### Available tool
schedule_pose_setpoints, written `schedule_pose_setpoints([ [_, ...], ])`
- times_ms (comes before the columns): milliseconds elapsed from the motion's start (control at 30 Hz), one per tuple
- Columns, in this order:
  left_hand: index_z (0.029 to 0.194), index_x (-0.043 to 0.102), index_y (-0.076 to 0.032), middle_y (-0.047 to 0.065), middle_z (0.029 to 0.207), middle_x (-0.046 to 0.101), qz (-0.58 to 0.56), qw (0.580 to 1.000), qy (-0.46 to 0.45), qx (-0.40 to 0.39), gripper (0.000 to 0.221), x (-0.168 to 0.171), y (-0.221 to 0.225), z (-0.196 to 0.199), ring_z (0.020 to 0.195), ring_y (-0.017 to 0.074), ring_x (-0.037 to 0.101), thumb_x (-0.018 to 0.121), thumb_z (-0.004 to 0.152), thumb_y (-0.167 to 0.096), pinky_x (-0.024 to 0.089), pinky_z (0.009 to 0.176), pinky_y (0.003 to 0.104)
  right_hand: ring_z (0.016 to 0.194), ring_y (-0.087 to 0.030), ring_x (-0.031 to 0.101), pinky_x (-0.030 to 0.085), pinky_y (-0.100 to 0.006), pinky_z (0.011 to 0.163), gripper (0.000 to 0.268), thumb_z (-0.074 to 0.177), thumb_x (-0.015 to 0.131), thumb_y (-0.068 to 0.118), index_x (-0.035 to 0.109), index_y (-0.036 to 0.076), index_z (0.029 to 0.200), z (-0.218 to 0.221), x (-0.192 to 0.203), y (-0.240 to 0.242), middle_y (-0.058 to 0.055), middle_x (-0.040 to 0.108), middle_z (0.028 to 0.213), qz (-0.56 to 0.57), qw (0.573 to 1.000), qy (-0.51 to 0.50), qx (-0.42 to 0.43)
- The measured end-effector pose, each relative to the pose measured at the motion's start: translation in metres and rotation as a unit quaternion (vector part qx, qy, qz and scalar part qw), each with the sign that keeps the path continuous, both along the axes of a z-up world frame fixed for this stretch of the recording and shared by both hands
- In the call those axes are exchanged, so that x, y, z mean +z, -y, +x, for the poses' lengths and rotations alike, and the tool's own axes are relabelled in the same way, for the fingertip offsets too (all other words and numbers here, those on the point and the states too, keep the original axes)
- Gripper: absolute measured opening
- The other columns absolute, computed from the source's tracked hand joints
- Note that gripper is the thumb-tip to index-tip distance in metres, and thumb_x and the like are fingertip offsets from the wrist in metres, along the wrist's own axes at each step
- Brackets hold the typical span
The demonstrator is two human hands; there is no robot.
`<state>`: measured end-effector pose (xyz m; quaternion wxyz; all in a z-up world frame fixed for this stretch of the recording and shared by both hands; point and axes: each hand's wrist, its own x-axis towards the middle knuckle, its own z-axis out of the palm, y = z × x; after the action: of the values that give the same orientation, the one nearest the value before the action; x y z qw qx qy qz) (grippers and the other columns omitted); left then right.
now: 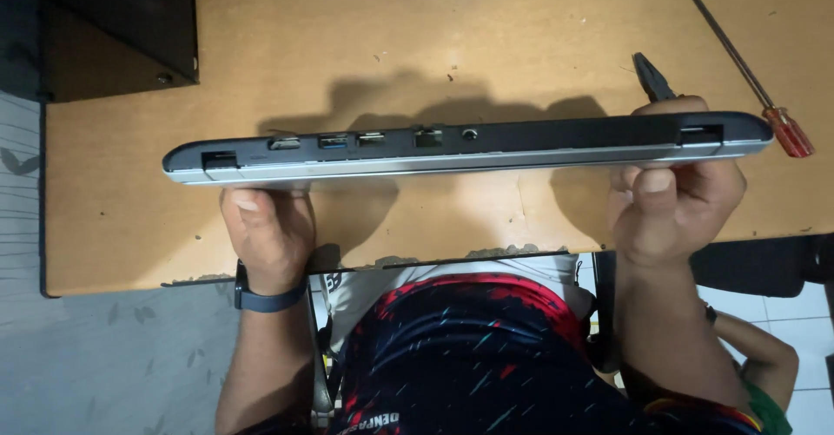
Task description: Repairing and reassembling a laptop by working on internal components and then attaching the back cover.
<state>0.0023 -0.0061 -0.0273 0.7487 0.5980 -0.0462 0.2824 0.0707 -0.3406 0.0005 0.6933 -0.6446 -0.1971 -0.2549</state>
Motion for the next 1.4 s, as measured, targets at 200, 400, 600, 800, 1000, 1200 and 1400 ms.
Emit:
schedule_pose_setpoints([
  [200, 0.130, 0.062, -0.011, 0.004, 0.122, 0.065, -0.052, 0.999, 0.010, -0.013, 0.052, 0.001, 0.006, 0.000, 0.116, 0.0198, 0.063, 0.066, 0.103, -0.056, 0.058, 0.096, 0.037, 0.062, -0.012, 0.048, 0.041, -0.026, 0.055, 0.042, 0.100, 0.067, 0.044, 0.057, 0.003, 0.095, -0.001, -0.005, 0.007, -0.006, 0.054, 0.087, 0.011, 1.000, -0.007, 0.006],
  [400, 0.123, 0.064, -0.011, 0.004, 0.115, 0.065, -0.058, 0.998, 0.011, -0.020, 0.047, -0.007, -0.001, 0.000, 0.106, 0.0182, 0.061, 0.069, 0.102, -0.053, 0.055, 0.088, 0.034, 0.063, -0.012, 0.047, 0.039, -0.025, 0.053, 0.041, 0.100, 0.067, 0.043, 0.056, 0.004, 0.093, -0.001, -0.005, 0.004, -0.006, 0.054, 0.087, 0.015, 1.000, -0.001, 0.004],
  [600, 0.136, 0.059, -0.008, 0.008, 0.130, 0.064, -0.005, 1.000, 0.016, -0.014, 0.051, -0.008, -0.005, -0.002, 0.125, 0.0229, 0.062, 0.060, 0.108, -0.051, 0.057, 0.107, 0.039, 0.060, -0.013, 0.045, 0.037, -0.027, 0.052, 0.043, 0.103, 0.063, 0.041, 0.056, 0.000, 0.096, 0.001, -0.005, 0.000, -0.009, 0.052, 0.087, -0.005, 1.000, 0.021, -0.001],
  [800, 0.128, 0.062, -0.004, 0.010, 0.123, 0.065, 0.062, 0.998, -0.011, 0.026, 0.058, 0.008, 0.000, -0.002, 0.120, 0.0237, 0.065, 0.054, 0.106, -0.057, 0.058, 0.105, 0.036, 0.059, -0.013, 0.043, 0.036, -0.027, 0.048, 0.041, 0.104, 0.063, 0.039, 0.054, 0.001, 0.094, 0.000, -0.006, -0.002, -0.010, 0.051, 0.088, 0.001, 1.000, 0.019, 0.002],
  [1000, 0.123, 0.061, 0.001, 0.015, 0.118, 0.065, 0.174, 0.983, -0.022, 0.045, 0.062, 0.026, 0.002, 0.004, 0.114, 0.0282, 0.064, 0.040, 0.108, -0.056, 0.053, 0.103, 0.038, 0.063, -0.014, 0.042, 0.034, -0.027, 0.050, 0.037, 0.104, 0.062, 0.034, 0.052, 0.000, 0.092, 0.005, -0.006, -0.003, -0.011, 0.048, 0.089, 0.005, 1.000, 0.024, 0.013],
  [1200, 0.108, 0.062, 0.001, 0.016, 0.106, 0.064, 0.169, 0.985, -0.007, 0.027, 0.072, 0.049, 0.015, 0.011, 0.104, 0.0297, 0.063, 0.038, 0.105, -0.067, 0.049, 0.101, 0.042, 0.081, -0.027, 0.051, 0.040, -0.037, 0.073, 0.038, 0.101, 0.059, 0.030, 0.049, 0.003, 0.077, 0.012, -0.007, -0.003, -0.015, 0.049, 0.081, -0.028, 0.998, 0.058, -0.027],
  [1400, 0.107, 0.062, 0.000, 0.015, 0.104, 0.065, 0.164, 0.986, 0.009, 0.017, 0.068, 0.048, 0.015, 0.013, 0.103, 0.0292, 0.063, 0.040, 0.105, -0.065, 0.050, 0.100, 0.042, 0.088, -0.029, 0.052, 0.041, -0.039, 0.081, 0.038, 0.099, 0.060, 0.031, 0.049, 0.004, 0.076, 0.012, -0.008, -0.004, -0.014, 0.051, 0.078, -0.030, 0.997, 0.056, -0.039],
])
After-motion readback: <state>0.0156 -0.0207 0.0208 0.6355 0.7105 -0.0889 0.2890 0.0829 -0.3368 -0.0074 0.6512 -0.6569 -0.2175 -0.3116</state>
